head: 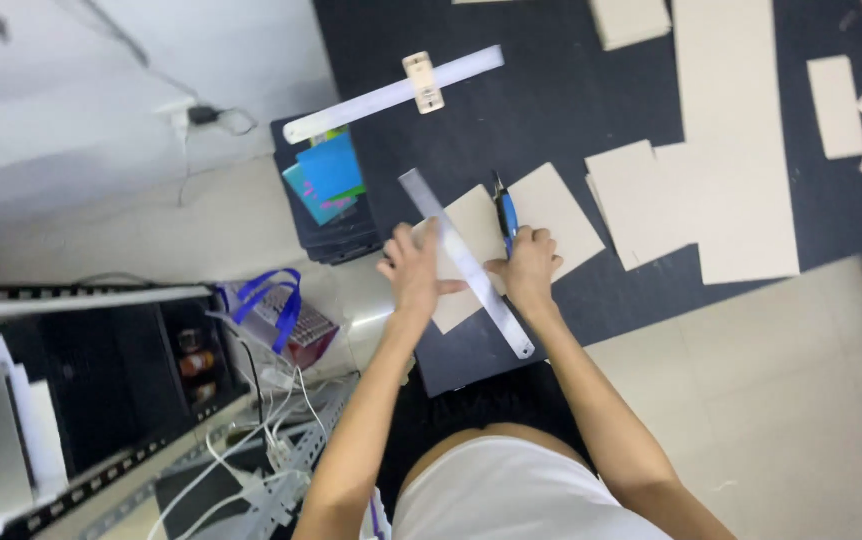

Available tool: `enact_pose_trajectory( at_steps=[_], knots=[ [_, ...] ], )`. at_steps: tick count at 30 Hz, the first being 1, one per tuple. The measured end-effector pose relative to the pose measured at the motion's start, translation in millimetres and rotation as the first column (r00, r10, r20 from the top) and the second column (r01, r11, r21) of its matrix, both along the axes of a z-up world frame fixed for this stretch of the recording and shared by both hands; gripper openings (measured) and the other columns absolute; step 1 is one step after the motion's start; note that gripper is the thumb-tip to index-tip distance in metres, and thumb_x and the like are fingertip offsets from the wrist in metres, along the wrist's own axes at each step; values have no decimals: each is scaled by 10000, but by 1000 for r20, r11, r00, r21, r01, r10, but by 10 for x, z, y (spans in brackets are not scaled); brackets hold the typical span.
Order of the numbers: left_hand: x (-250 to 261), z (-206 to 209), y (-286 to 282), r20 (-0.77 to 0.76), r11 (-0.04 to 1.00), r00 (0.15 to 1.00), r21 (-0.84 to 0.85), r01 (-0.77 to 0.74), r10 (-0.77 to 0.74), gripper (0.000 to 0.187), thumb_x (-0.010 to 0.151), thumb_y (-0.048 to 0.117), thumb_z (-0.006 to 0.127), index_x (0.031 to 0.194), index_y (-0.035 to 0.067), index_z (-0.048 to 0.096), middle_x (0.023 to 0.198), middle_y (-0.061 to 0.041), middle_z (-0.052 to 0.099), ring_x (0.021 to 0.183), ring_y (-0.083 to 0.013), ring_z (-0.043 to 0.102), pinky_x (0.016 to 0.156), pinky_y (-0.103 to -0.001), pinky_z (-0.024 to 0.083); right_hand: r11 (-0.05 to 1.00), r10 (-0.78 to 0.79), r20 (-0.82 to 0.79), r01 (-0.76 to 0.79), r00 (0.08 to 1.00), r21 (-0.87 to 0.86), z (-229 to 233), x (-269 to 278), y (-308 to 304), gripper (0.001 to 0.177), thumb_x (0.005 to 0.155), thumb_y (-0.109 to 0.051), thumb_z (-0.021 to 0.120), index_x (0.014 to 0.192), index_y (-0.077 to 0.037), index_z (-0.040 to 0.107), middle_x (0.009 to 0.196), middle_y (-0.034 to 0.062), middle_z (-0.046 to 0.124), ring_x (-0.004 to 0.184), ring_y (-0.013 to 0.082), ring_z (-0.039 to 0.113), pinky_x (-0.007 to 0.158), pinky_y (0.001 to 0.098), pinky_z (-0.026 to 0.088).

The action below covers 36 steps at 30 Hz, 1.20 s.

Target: Measuring and cutting cardboard sheets into smaller rectangular pieces using a ruler and utility knife.

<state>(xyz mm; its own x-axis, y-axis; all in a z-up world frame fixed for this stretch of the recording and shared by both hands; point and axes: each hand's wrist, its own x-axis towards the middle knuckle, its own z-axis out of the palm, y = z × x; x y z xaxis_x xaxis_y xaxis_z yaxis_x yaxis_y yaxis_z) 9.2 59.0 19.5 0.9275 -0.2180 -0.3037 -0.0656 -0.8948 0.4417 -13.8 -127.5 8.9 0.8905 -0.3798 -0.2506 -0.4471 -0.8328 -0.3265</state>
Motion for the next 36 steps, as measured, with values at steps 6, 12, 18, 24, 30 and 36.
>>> enact_pose_trajectory(
  at_steps=[6,12,18,24,30,36],
  knots=[
    [387,-121,336,-84,981,992,-163,-101,88,956,548,270,973,1330,187,430,1166,-129,518,1135,-363,500,955,-581,368,899,-233,153,152,960,412,237,-199,-624,463,684,-64,879,1030,15,581,958,202,671,961,401,683,797,504,539],
    [731,-338,861,-210,978,976,-183,-98,59,248,697,261,873,862,108,767,998,-85,757,967,-360,716,809,-474,552,827,-480,337,288,810,483,557,-606,-2535,319,741,-9,856,978,-10,643,821,152,656,731,270,640,654,382,500],
    [910,771,189,-193,981,974,-175,85,-119,99,837,220,721,926,182,740,852,-34,722,841,-229,663,746,-374,486,780,-618,431,450,657,435,536,-568,-4365,362,754,-59,893,933,-123,585,848,15,663,769,145,658,721,302,551],
    [942,-101,-1146,-117,906,971,-398,147,-209,109,876,254,687,974,216,660,1031,7,542,973,-170,498,824,-392,393,907,-420,532,364,735,212,658,-148,-5084,332,762,-24,887,960,-66,624,937,45,703,831,196,699,711,397,591],
    [752,19,-1537,-155,996,986,-73,48,-58,984,539,374,961,1313,190,382,1242,-77,382,1186,-296,379,975,-504,276,960,-259,362,198,895,197,-105,-139,-4230,480,741,-207,947,956,33,591,903,235,616,824,422,628,723,487,499],
    [742,-184,-1609,-195,969,974,-236,68,-115,835,513,299,990,1206,80,580,1292,-148,439,1292,-392,376,1096,-621,254,961,-188,255,124,949,247,5,-57,-3451,640,607,-161,982,1016,141,595,1017,301,532,994,525,568,905,536,482]
  ],
)
